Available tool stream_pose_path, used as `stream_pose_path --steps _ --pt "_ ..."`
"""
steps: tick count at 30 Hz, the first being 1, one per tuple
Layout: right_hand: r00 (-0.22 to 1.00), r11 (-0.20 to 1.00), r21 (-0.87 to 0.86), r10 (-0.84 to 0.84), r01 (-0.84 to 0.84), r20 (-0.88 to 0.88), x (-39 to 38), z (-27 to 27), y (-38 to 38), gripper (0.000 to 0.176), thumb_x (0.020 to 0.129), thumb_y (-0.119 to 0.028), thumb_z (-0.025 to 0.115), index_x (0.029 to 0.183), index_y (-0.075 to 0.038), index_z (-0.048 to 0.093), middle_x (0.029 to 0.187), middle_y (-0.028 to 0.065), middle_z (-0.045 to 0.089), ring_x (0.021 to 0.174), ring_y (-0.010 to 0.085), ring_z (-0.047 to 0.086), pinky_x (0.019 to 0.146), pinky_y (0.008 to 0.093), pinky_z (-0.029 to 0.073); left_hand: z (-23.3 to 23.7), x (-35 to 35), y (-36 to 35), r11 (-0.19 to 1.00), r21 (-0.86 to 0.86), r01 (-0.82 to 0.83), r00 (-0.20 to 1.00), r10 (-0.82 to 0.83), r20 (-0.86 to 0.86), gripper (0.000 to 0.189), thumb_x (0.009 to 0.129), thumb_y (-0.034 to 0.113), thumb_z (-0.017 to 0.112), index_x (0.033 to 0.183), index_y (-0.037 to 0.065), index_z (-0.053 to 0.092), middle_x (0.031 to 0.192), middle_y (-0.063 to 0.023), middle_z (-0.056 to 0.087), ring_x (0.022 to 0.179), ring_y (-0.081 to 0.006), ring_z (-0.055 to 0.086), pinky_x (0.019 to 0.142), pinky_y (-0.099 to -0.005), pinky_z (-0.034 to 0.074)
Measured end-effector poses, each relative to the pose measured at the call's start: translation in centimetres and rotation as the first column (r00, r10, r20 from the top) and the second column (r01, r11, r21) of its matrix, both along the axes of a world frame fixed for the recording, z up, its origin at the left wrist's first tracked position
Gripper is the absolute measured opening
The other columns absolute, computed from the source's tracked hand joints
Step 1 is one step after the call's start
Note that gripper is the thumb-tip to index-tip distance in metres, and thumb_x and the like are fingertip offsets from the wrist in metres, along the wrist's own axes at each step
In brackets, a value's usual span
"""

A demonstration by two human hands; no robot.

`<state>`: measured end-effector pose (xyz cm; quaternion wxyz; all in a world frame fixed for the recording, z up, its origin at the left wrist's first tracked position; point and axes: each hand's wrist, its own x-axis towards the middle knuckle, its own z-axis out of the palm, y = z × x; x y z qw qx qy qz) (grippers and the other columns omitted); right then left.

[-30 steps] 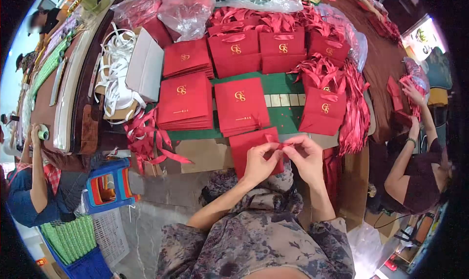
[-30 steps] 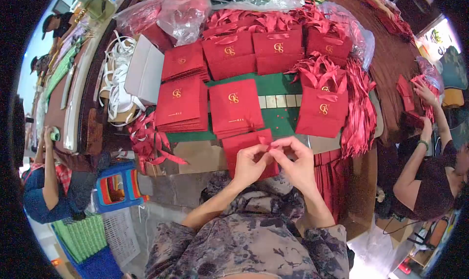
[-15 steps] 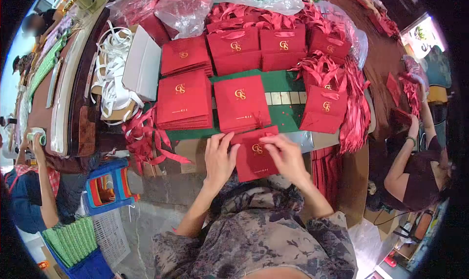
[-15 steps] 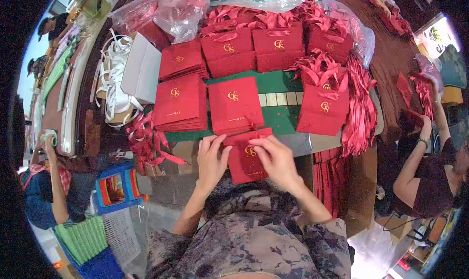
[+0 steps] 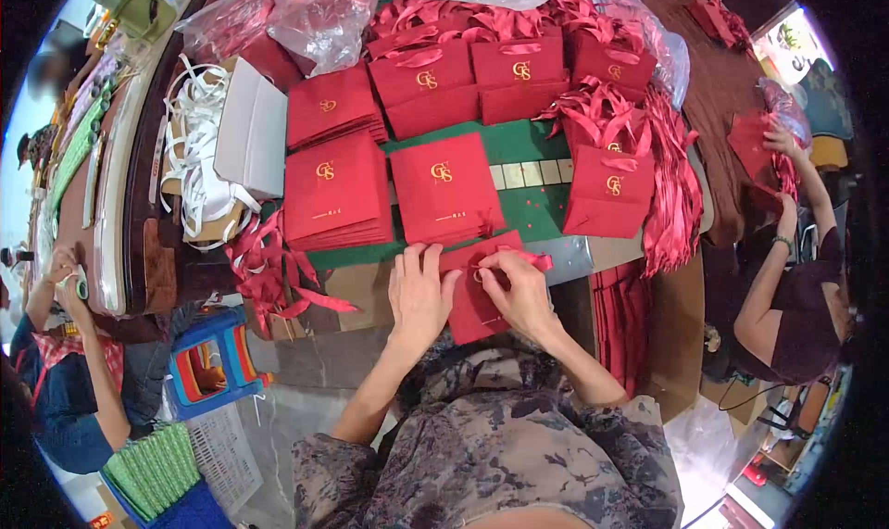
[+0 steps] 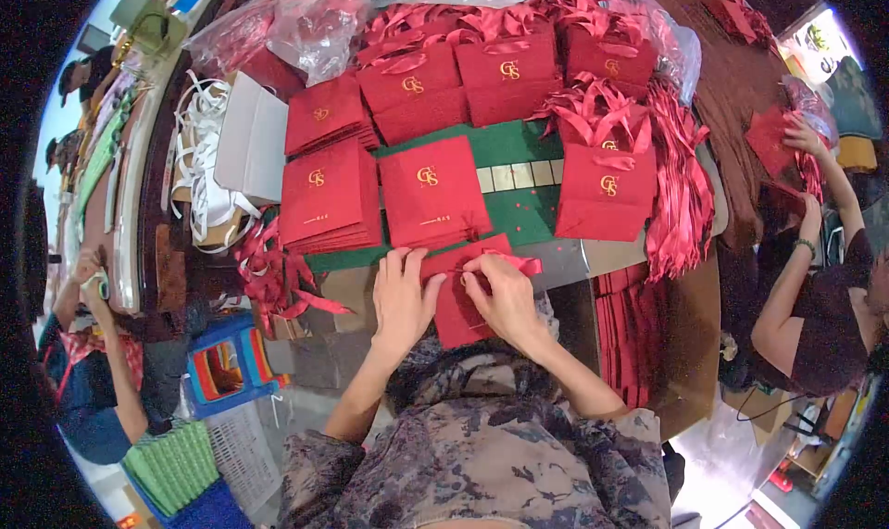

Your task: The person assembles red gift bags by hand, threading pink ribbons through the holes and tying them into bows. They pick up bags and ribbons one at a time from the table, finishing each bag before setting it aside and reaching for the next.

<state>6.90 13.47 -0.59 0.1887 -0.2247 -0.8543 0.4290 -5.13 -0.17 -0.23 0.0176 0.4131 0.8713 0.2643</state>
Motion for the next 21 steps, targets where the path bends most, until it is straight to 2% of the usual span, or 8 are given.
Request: stream_pose_path --steps 4,8,9,15,20,21 --pt "0.999 0.999 0.046 -0.016 0.017 -0.038 1.2 -0.6 0.1 0.011 0.089 -0.006 0.070 0.098 -0.001 0.065 0.088 0.0150 0.068 0.082 0.0324 0.069 0.074 0.0384 0.054 -0.3 0.8 -0.2 0.996 -0.024 0.086 0.994 -0.084 0.077 0.042 0.083 0.019 0.076 0.119 0.004 0.061 0.109 -0.0167 0.057 0.102 -0.0372 0.056 0.086 -0.0455 0.049" --pt "0.999 0.999 0.009 -0.030 0.031 -0.026 1.8 -0.9 0.1 0.012 0.088 -0.006 0.072 0.097 -0.001 0.066 0.086 0.0146 0.067 0.080 0.0314 0.068 0.071 0.0373 0.054 -0.5 1.5 0.2 0.998 0.023 0.051 0.989 -0.054 0.138 0.040 0.083 0.018 0.075 0.117 0.002 0.063 0.111 -0.0165 0.057 0.104 -0.0364 0.056 0.088 -0.0455 0.048" --pt "0.999 0.999 0.011 -0.034 0.035 -0.037 1.8 -1.0 0.1 0.012 0.088 -0.006 0.072 0.097 -0.001 0.066 0.085 0.0143 0.067 0.079 0.0308 0.068 0.070 0.0371 0.054 -0.4 1.5 0.1 0.999 0.036 0.036 0.979 -0.043 0.201 0.034 0.082 0.016 0.075 0.113 0.003 0.066 0.111 -0.0158 0.057 0.103 -0.0361 0.057 0.088 -0.0451 0.049" --pt "0.999 0.999 0.037 -0.036 0.037 -0.035 1.8 -0.5 -0.1 0.011 0.086 -0.005 0.073 0.094 -0.001 0.066 0.085 0.0140 0.067 0.078 0.0302 0.067 0.069 0.0365 0.053 -0.3 1.5 0.0 0.990 0.129 0.050 0.989 -0.066 0.130 0.024 0.080 0.010 0.077 0.101 0.005 0.067 0.099 -0.0126 0.061 0.094 -0.0342 0.058 0.081 -0.0434 0.049" --pt "0.998 0.999 0.040 -0.026 0.028 -0.062 1.6 0.9 -0.4 0.012 0.085 -0.005 0.074 0.094 -0.001 0.067 0.085 0.0138 0.066 0.079 0.0307 0.067 0.069 0.0372 0.053 1.0 0.4 0.2 0.981 0.173 0.086 0.977 -0.117 0.177 0.014 0.082 0.007 0.072 0.096 0.006 0.068 0.095 -0.0116 0.062 0.089 -0.0334 0.057 0.078 -0.0431 0.050" --pt "0.995 0.996 0.084 -0.012 0.020 -0.099 1.6 0.9 -0.5 0.012 0.085 -0.007 0.073 0.093 -0.003 0.066 0.084 0.0133 0.066 0.079 0.0320 0.066 0.070 0.0396 0.052 1.2 0.2 0.3 0.977 0.190 0.100 0.973 -0.136 0.186 0.013 0.082 0.005 0.071 0.094 0.006 0.068 0.094 -0.0109 0.062 0.088 -0.0329 0.057 0.076 -0.0426 0.050"
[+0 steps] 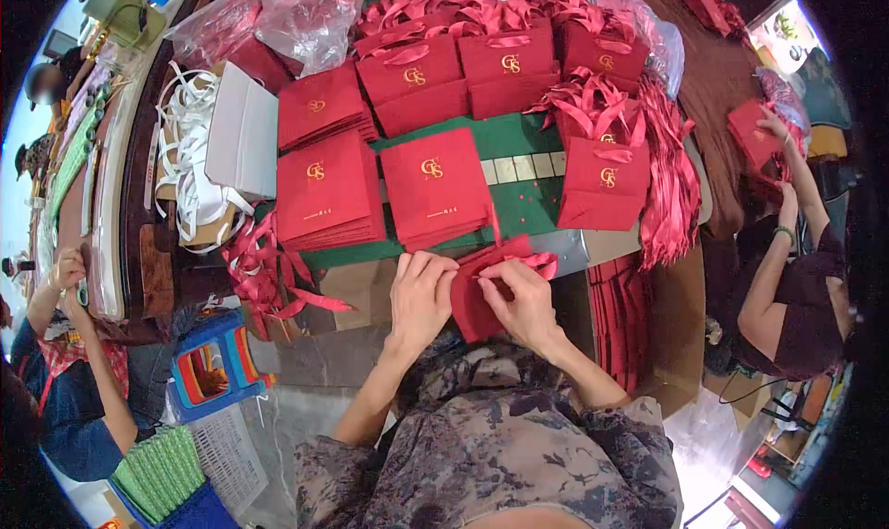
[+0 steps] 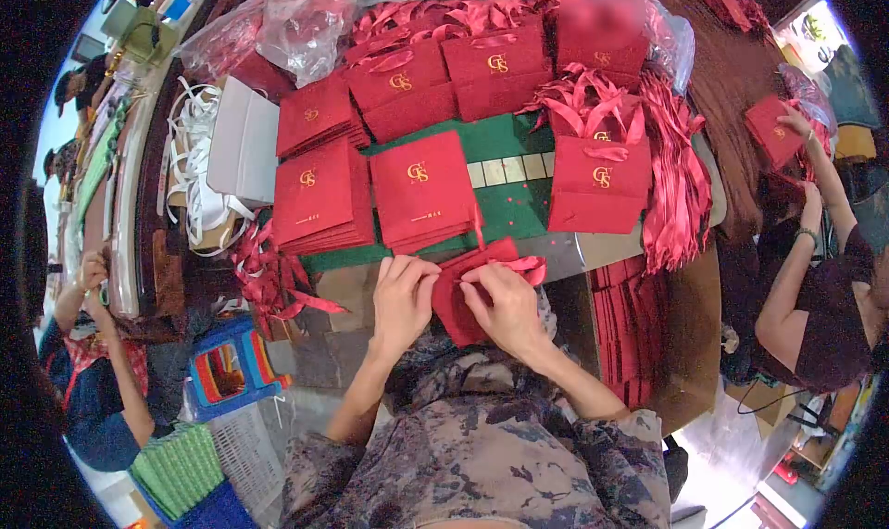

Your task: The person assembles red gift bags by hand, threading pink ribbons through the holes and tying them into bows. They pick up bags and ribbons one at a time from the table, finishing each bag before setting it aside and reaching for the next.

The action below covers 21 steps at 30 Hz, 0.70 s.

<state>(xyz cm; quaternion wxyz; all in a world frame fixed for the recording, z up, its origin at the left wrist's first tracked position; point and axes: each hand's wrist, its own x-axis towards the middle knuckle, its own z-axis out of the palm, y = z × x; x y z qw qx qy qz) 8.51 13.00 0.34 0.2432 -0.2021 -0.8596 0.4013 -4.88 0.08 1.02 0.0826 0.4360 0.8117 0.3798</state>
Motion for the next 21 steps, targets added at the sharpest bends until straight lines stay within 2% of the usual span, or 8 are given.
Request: stream_pose_path --steps 2,4,7,10,12,15,21 --pt "0.999 0.999 0.046 0.009 -0.008 -0.037 -0.2 0.3 -0.3 0.012 0.085 -0.008 0.073 0.092 -0.004 0.065 0.083 0.0127 0.065 0.079 0.0333 0.066 0.071 0.0420 0.052 0.5 0.3 0.2 1.000 0.026 -0.005 0.999 0.006 -0.049 0.010 0.083 0.003 0.069 0.093 0.006 0.068 0.093 -0.0104 0.061 0.087 -0.0325 0.057 0.076 -0.0419 0.049" --pt "0.999 0.999 0.017 -0.030 0.030 0.041 -0.4 0.7 -0.6 0.011 0.084 -0.008 0.073 0.091 -0.004 0.065 0.082 0.0124 0.065 0.077 0.0332 0.065 0.069 0.0421 0.051 0.8 0.6 0.5 0.999 0.053 -0.006 0.995 0.012 -0.095 0.009 0.084 0.002 0.067 0.092 0.006 0.068 0.091 -0.0099 0.061 0.086 -0.0321 0.056 0.076 -0.0412 0.048" --pt "0.998 0.998 0.005 -0.061 0.061 0.032 -0.6 0.3 -0.6 0.012 0.083 -0.008 0.074 0.091 -0.004 0.065 0.081 0.0124 0.065 0.076 0.0329 0.065 0.069 0.0422 0.051 1.1 0.4 0.8 0.998 0.063 0.011 0.988 -0.002 -0.152 0.008 0.085 0.003 0.066 0.092 0.007 0.068 0.089 -0.0090 0.062 0.085 -0.0314 0.056 0.075 -0.0407 0.048" --pt "0.997 0.997 0.032 -0.066 0.065 0.038 -0.8 0.4 -0.7 0.012 0.083 -0.008 0.075 0.090 -0.004 0.066 0.080 0.0126 0.065 0.075 0.0328 0.065 0.068 0.0418 0.051 1.2 0.0 0.8 0.998 -0.034 0.055 0.982 -0.060 -0.180 0.006 0.086 0.005 0.065 0.092 0.007 0.067 0.087 -0.0074 0.064 0.084 -0.0304 0.056 0.075 -0.0405 0.046" --pt "0.997 0.996 0.038 -0.075 0.074 0.023 -0.9 0.5 -0.8 0.011 0.083 -0.008 0.075 0.089 -0.003 0.066 0.080 0.0129 0.065 0.074 0.0318 0.065 0.067 0.0403 0.051 1.2 -0.1 0.8 0.997 -0.052 0.050 0.987 -0.058 -0.150 0.004 0.087 0.009 0.064 0.091 0.009 0.065 0.083 -0.0058 0.066 0.082 -0.0286 0.056 0.075 -0.0400 0.042" --pt "0.996 0.995 0.032 -0.092 0.092 0.008 -1.1 0.5 -1.0 0.011 0.084 -0.008 0.075 0.088 -0.002 0.067 0.079 0.0131 0.065 0.072 0.0310 0.065 0.065 0.0389 0.051 1.3 -0.2 0.8 0.999 -0.044 0.031 0.998 -0.033 -0.050 0.004 0.088 0.010 0.064 0.092 0.008 0.065 0.084 -0.0057 0.068 0.083 -0.0281 0.056 0.076 -0.0402 0.041" --pt "0.995 0.995 -0.004 -0.103 0.103 0.010 -1.3 0.5 -1.1 0.013 0.083 -0.007 0.076 0.089 -0.002 0.065 0.079 0.0134 0.065 0.072 0.0314 0.065 0.064 0.0391 0.051 0.9 -0.4 0.8 0.998 -0.044 0.034 0.999 -0.032 0.030 0.005 0.087 0.008 0.066 0.092 0.007 0.066 0.085 -0.0056 0.066 0.083 -0.0269 0.055 0.080 -0.0400 0.040"
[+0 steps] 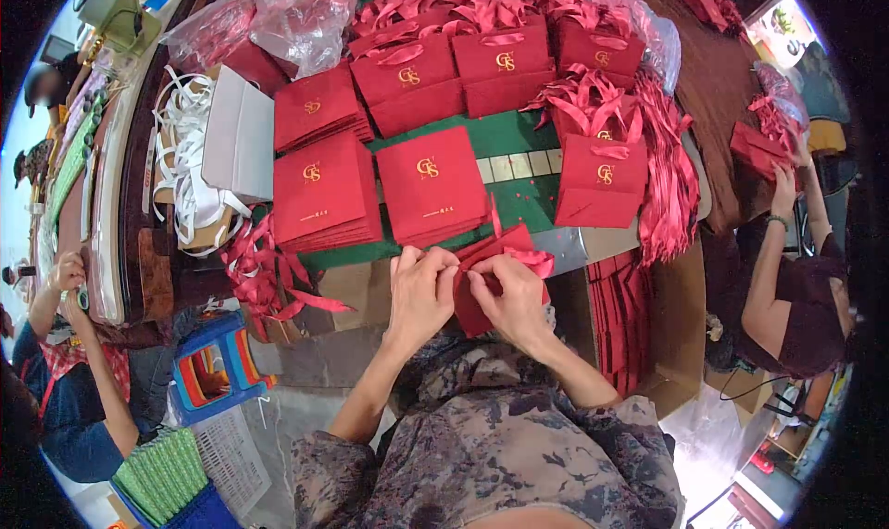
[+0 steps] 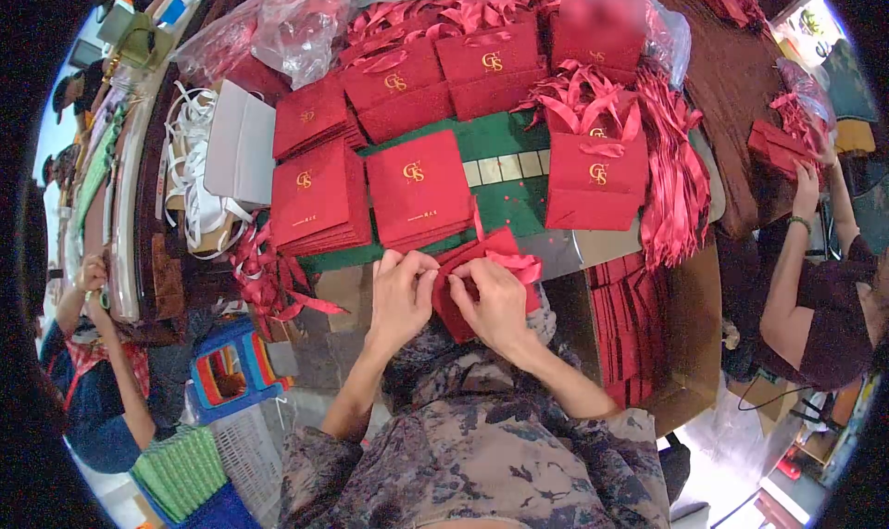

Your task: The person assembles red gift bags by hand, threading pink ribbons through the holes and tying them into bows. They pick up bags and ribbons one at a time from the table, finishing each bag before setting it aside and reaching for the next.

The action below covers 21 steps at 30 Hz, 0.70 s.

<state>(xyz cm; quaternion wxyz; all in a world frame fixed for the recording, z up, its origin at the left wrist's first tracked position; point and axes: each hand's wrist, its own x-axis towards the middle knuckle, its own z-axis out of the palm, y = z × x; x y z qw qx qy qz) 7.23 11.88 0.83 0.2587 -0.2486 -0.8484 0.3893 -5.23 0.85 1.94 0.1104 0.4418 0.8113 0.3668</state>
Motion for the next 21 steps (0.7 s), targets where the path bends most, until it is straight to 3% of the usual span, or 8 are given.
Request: stream_pose_path --steps 2,4,8,14,16,21 --pt "1.000 1.000 -0.003 -0.010 0.010 -0.017 -0.2 -0.2 -0.2 0.014 0.082 -0.007 0.076 0.089 -0.002 0.065 0.079 0.0133 0.064 0.071 0.0314 0.065 0.063 0.0394 0.051 -0.1 -0.2 0.0 1.000 0.005 0.004 1.000 -0.005 0.025 0.005 0.087 0.009 0.066 0.092 0.007 0.066 0.084 -0.0055 0.066 0.083 -0.0270 0.055 0.081 -0.0396 0.040" --pt "0.999 0.991 0.137 0.006 0.000 -0.048 -0.4 -0.5 -0.4 0.014 0.081 -0.006 0.076 0.087 -0.003 0.063 0.077 0.0128 0.063 0.069 0.0311 0.064 0.062 0.0403 0.050 -0.3 -0.4 0.0 1.000 0.010 0.008 0.999 -0.008 0.049 0.006 0.087 0.009 0.066 0.093 0.007 0.067 0.084 -0.0055 0.066 0.084 -0.0270 0.055 0.081 -0.0393 0.040" --pt "0.998 0.973 0.230 0.029 -0.017 -0.050 -0.7 -0.7 -0.3 0.017 0.079 -0.006 0.075 0.087 -0.005 0.059 0.077 0.0112 0.060 0.068 0.0319 0.062 0.061 0.0430 0.049 -0.2 -0.4 0.2 1.000 0.024 0.014 0.998 -0.015 0.054 0.007 0.087 0.009 0.066 0.094 0.008 0.068 0.084 -0.0057 0.067 0.085 -0.0271 0.056 0.081 -0.0394 0.040" --pt "0.994 0.999 0.042 0.003 -0.008 0.108 -1.0 1.1 -0.1 0.017 0.080 -0.005 0.074 0.088 -0.003 0.059 0.078 0.0148 0.064 0.070 0.0334 0.065 0.061 0.0435 0.050 -0.4 0.7 0.5 0.996 0.083 0.016 0.996 -0.008 -0.089 0.009 0.085 0.007 0.067 0.094 0.008 0.068 0.087 -0.0065 0.068 0.088 -0.0274 0.056 0.081 -0.0396 0.041" --pt "0.993 0.997 -0.074 -0.011 0.020 0.121 -1.0 1.0 0.0 0.016 0.082 -0.006 0.075 0.090 0.001 0.063 0.081 0.0160 0.068 0.069 0.0300 0.067 0.063 0.0384 0.052 -0.2 0.7 0.6 0.996 0.090 0.006 0.994 0.003 -0.109 0.011 0.084 0.007 0.067 0.095 0.008 0.068 0.087 -0.0067 0.068 0.089 -0.0276 0.057 0.082 -0.0397 0.042" --pt "1.000 0.982 -0.188 -0.003 0.005 0.012 -0.4 1.4 0.1 0.015 0.086 -0.008 0.074 0.095 0.001 0.066 0.083 0.0162 0.068 0.073 0.0307 0.069 0.066 0.0387 0.053 -0.3 0.0 0.3 0.998 0.040 -0.040 0.997 0.037 0.062 0.015 0.083 0.006 0.069 0.098 0.007 0.066 0.088 -0.0086 0.069 0.087 -0.0288 0.060 0.081 -0.0400 0.046"
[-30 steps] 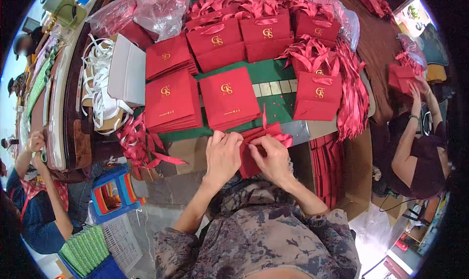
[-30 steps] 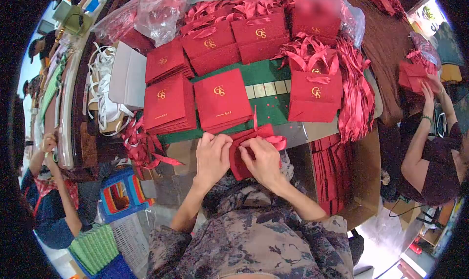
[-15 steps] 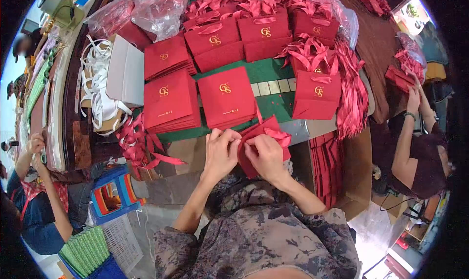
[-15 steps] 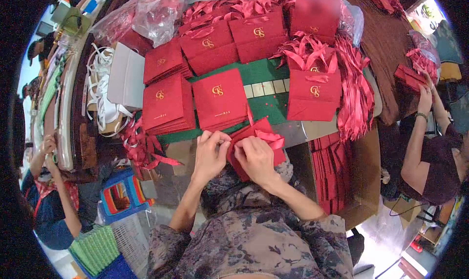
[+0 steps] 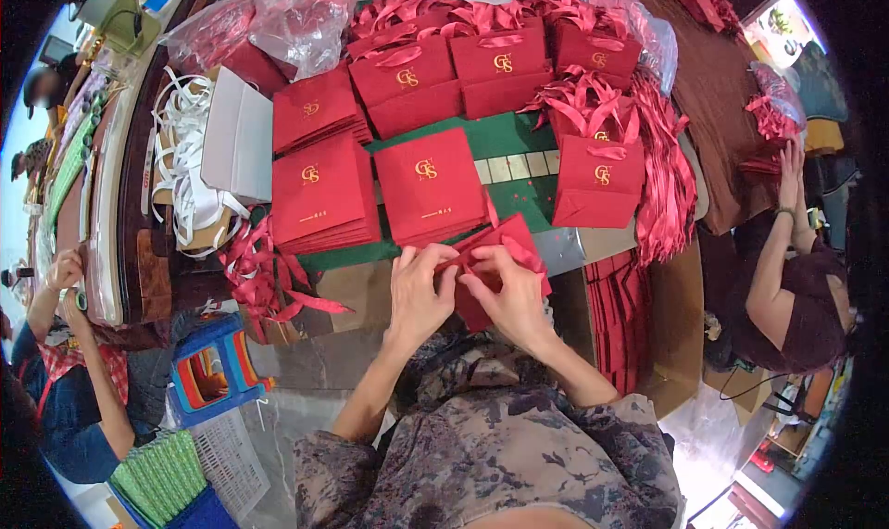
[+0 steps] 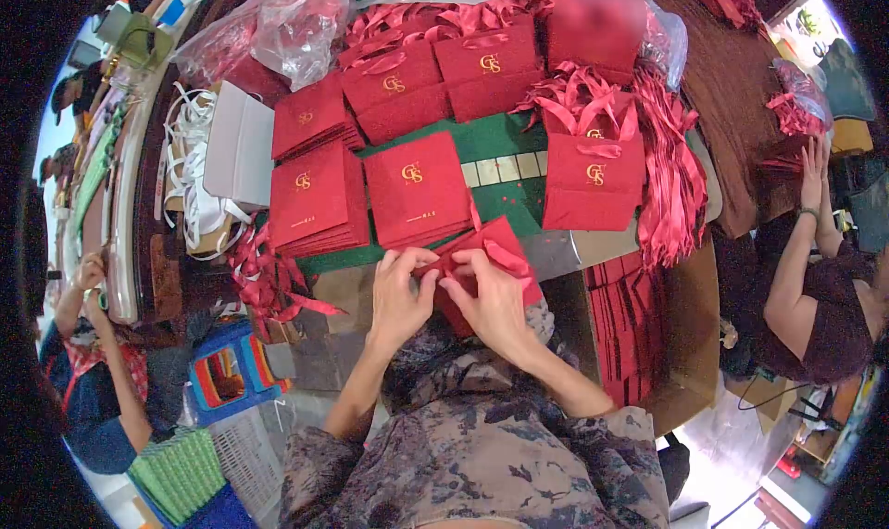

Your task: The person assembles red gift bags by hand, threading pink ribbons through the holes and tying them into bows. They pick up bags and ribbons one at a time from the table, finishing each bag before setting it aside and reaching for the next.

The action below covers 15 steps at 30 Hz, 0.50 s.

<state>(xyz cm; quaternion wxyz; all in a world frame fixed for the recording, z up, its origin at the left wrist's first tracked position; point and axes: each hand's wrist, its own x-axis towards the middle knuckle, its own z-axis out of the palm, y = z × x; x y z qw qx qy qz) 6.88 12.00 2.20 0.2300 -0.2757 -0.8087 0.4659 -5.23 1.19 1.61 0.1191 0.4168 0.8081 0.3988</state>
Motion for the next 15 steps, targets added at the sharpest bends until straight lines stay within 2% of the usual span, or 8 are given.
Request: stream_pose_path --steps 2,4,7,12,15 --pt "1.000 0.999 -0.041 -0.014 0.014 -0.012 0.3 0.1 0.1 0.014 0.087 -0.008 0.073 0.096 0.000 0.066 0.083 0.0163 0.068 0.074 0.0316 0.069 0.067 0.0392 0.053 0.0 0.0 0.1 1.000 0.004 0.005 1.000 -0.005 0.014 0.015 0.083 0.006 0.069 0.098 0.006 0.066 0.088 -0.0091 0.069 0.086 -0.0289 0.061 0.080 -0.0401 0.047" --pt "0.999 0.990 0.131 0.041 -0.045 0.034 0.5 -0.1 0.3 0.014 0.086 -0.007 0.074 0.095 0.000 0.066 0.085 0.0161 0.068 0.077 0.0328 0.068 0.068 0.0397 0.053 0.1 0.1 0.0 1.000 0.007 0.010 1.000 -0.011 0.029 0.015 0.083 0.006 0.069 0.098 0.006 0.065 0.088 -0.0097 0.069 0.085 -0.0291 0.061 0.079 -0.0402 0.048" --pt "0.997 0.984 0.180 0.007 -0.021 0.075 0.3 -0.5 0.2 0.014 0.084 -0.006 0.074 0.095 -0.001 0.066 0.085 0.0153 0.067 0.077 0.0335 0.067 0.069 0.0407 0.052 0.1 0.4 0.3 1.000 0.001 0.028 0.999 -0.028 0.025 0.015 0.084 0.005 0.069 0.098 0.004 0.065 0.089 -0.0101 0.069 0.084 -0.0291 0.063 0.077 -0.0401 0.050" --pt "0.999 0.971 0.237 0.011 -0.019 0.032 0.1 -1.0 0.5 0.014 0.083 -0.005 0.074 0.094 -0.002 0.065 0.083 0.0137 0.065 0.076 0.0333 0.066 0.067 0.0416 0.052 0.2 0.2 0.2 0.997 0.040 0.072 0.997 -0.073 0.026 0.013 0.083 0.003 0.069 0.097 0.003 0.066 0.090 -0.0106 0.070 0.084 -0.0291 0.065 0.076 -0.0403 0.052" --pt "1.000 0.961 0.277 0.017 -0.022 0.018 0.0 1.0 1.2 0.015 0.082 -0.006 0.075 0.093 -0.004 0.066 0.084 0.0119 0.064 0.079 0.0327 0.064 0.069 0.0416 0.050 0.5 0.4 0.0 0.996 0.058 0.062 0.996 -0.065 0.063 0.013 0.083 0.002 0.070 0.096 0.003 0.066 0.089 -0.0112 0.070 0.084 -0.0301 0.065 0.075 -0.0402 0.052"
